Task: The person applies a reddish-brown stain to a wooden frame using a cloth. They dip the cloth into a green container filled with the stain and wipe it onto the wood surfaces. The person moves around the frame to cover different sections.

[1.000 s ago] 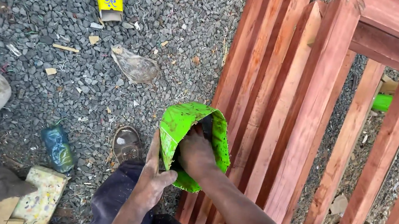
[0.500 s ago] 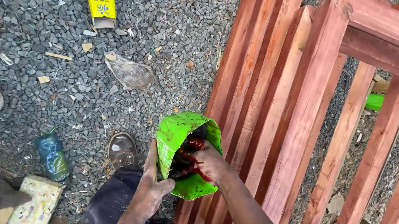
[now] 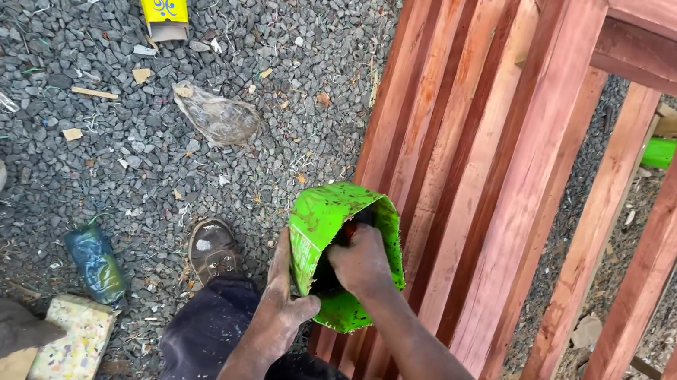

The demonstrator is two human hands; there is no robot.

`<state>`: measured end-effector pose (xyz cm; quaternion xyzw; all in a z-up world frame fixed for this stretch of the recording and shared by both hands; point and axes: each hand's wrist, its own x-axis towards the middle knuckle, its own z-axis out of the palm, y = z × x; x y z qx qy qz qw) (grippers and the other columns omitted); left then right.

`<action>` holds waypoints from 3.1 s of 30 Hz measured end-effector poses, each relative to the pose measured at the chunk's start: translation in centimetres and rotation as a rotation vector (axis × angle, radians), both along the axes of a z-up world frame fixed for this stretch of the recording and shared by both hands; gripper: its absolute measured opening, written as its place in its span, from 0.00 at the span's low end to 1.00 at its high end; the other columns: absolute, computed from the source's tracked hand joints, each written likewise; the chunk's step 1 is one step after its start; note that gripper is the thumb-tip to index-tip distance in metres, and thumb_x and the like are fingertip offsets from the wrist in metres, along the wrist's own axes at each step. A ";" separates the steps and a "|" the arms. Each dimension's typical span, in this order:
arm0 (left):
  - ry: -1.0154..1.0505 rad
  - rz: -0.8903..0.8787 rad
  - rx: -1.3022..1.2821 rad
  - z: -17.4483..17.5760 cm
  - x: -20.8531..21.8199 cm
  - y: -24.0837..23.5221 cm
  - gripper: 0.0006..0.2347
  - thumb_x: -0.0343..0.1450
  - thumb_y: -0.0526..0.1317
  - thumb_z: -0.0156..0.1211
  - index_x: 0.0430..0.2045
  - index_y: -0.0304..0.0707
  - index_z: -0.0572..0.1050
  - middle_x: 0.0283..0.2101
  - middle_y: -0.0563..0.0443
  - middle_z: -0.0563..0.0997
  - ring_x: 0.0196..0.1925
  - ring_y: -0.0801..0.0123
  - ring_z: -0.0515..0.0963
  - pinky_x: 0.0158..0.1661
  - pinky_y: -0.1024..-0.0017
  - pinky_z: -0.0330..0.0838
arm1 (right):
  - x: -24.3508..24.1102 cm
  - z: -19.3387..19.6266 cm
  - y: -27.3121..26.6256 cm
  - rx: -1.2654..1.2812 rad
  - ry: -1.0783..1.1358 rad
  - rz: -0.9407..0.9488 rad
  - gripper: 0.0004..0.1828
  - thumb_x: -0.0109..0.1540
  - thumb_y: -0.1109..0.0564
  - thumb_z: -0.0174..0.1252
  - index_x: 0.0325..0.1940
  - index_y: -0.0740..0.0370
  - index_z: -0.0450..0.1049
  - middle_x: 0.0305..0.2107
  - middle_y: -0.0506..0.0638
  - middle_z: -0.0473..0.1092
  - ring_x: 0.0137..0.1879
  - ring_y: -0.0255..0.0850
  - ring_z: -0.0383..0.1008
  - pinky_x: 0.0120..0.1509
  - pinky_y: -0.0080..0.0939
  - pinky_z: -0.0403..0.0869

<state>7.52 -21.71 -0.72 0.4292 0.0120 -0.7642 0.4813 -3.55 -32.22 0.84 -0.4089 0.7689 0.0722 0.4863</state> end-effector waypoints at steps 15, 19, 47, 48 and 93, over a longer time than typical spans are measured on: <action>0.024 0.014 -0.097 -2.6 -3.0 -4.0 0.50 0.55 0.30 0.52 0.75 0.44 0.31 0.78 0.52 0.38 0.74 0.64 0.53 0.60 0.69 0.63 | -2.6 -2.1 -2.2 -0.269 -0.083 -0.013 0.17 0.51 0.61 0.56 0.40 0.60 0.85 0.37 0.42 0.82 0.44 0.29 0.76 0.51 0.38 0.78; 0.032 0.085 -0.159 -2.8 -2.8 -7.3 0.50 0.58 0.38 0.62 0.75 0.41 0.37 0.77 0.45 0.49 0.75 0.61 0.56 0.66 0.62 0.59 | -5.4 -6.8 -2.7 -0.169 0.047 0.621 0.21 0.46 0.60 0.52 0.43 0.68 0.72 0.40 0.68 0.73 0.48 0.67 0.68 0.55 0.63 0.66; -0.285 0.031 0.020 -6.4 -7.2 -15.8 0.49 0.57 0.35 0.59 0.77 0.42 0.42 0.74 0.22 0.42 0.78 0.34 0.42 0.72 0.45 0.43 | -15.2 -10.8 -13.5 -0.124 -0.412 -0.181 0.18 0.59 0.66 0.68 0.53 0.69 0.79 0.34 0.62 0.78 0.36 0.41 0.77 0.40 0.44 0.82; -0.277 0.031 0.017 -6.3 -7.2 -15.7 0.49 0.57 0.35 0.59 0.77 0.42 0.42 0.74 0.22 0.42 0.78 0.34 0.42 0.72 0.45 0.43 | -13.3 -6.3 -14.5 -0.129 -0.404 -0.181 0.18 0.59 0.66 0.68 0.53 0.69 0.79 0.34 0.62 0.78 0.36 0.41 0.77 0.40 0.44 0.82; -0.247 -0.091 -0.085 -5.9 -8.5 -20.2 0.49 0.60 0.40 0.57 0.77 0.45 0.33 0.75 0.22 0.34 0.76 0.26 0.32 0.69 0.33 0.35 | -21.4 -1.8 -43.7 -0.409 0.751 1.824 0.08 0.56 0.58 0.59 0.24 0.57 0.82 0.16 0.51 0.74 0.30 0.49 0.82 0.35 0.50 0.78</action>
